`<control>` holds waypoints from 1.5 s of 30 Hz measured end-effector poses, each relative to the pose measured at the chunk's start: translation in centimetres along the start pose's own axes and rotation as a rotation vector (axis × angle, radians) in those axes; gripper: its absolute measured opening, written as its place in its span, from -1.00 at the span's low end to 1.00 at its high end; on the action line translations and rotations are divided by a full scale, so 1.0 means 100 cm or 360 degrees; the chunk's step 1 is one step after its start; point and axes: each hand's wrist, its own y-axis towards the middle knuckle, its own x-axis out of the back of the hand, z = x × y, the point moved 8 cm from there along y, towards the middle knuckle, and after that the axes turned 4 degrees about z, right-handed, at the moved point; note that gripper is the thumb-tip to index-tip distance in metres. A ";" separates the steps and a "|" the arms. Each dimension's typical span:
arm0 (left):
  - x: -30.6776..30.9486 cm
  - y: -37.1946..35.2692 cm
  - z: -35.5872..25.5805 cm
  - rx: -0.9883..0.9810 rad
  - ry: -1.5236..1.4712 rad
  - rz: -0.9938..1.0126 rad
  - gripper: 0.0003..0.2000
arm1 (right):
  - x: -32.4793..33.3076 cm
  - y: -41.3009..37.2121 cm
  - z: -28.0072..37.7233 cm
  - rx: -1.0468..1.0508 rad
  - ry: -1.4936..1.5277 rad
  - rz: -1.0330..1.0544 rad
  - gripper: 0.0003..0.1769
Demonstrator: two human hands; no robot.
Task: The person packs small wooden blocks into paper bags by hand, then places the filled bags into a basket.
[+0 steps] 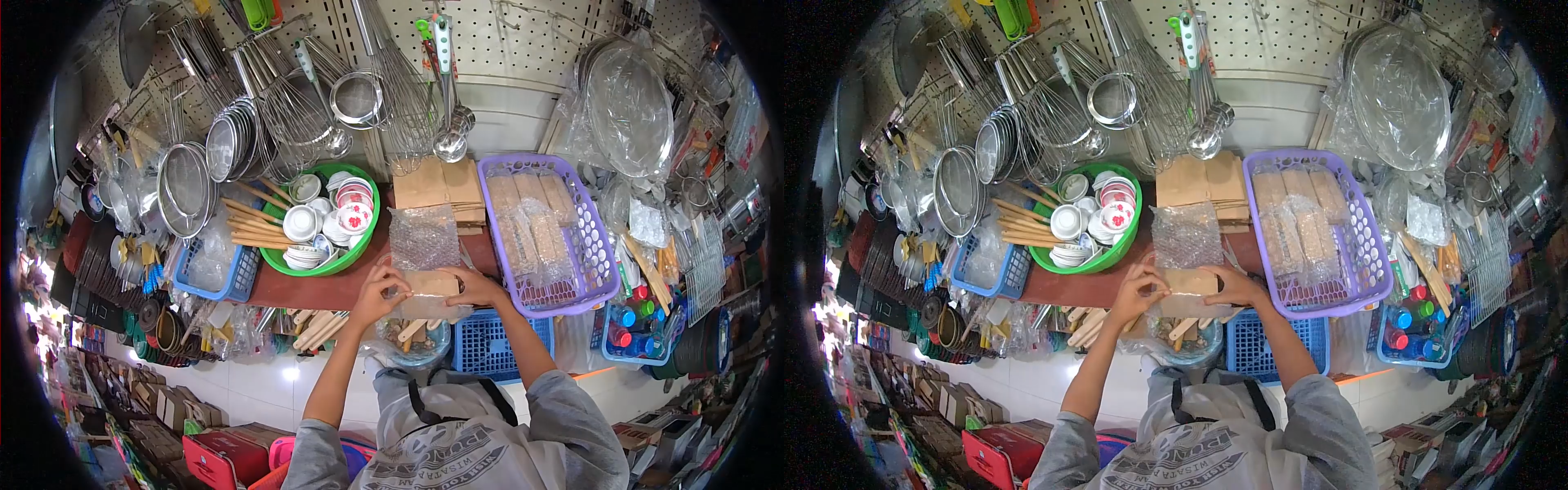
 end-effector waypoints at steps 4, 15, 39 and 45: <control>-0.001 -0.006 -0.026 -0.0279 0.0364 -0.0143 -0.84 | -0.002 0.005 -0.012 -0.0031 0.0045 0.0029 -0.01; -0.021 -0.024 -0.037 -0.0407 0.0910 -0.0102 -0.36 | -0.009 0.014 -0.026 -0.0159 0.0324 0.0118 -0.16; -0.038 0.013 0.013 -0.0045 0.0508 0.0321 -0.10 | 0.037 0.039 -0.062 -0.0246 0.0488 -0.0963 -0.36; -0.033 0.008 0.005 -0.0131 0.0484 0.0315 -0.08 | 0.047 0.068 -0.108 -0.0283 0.0256 -0.1146 -0.40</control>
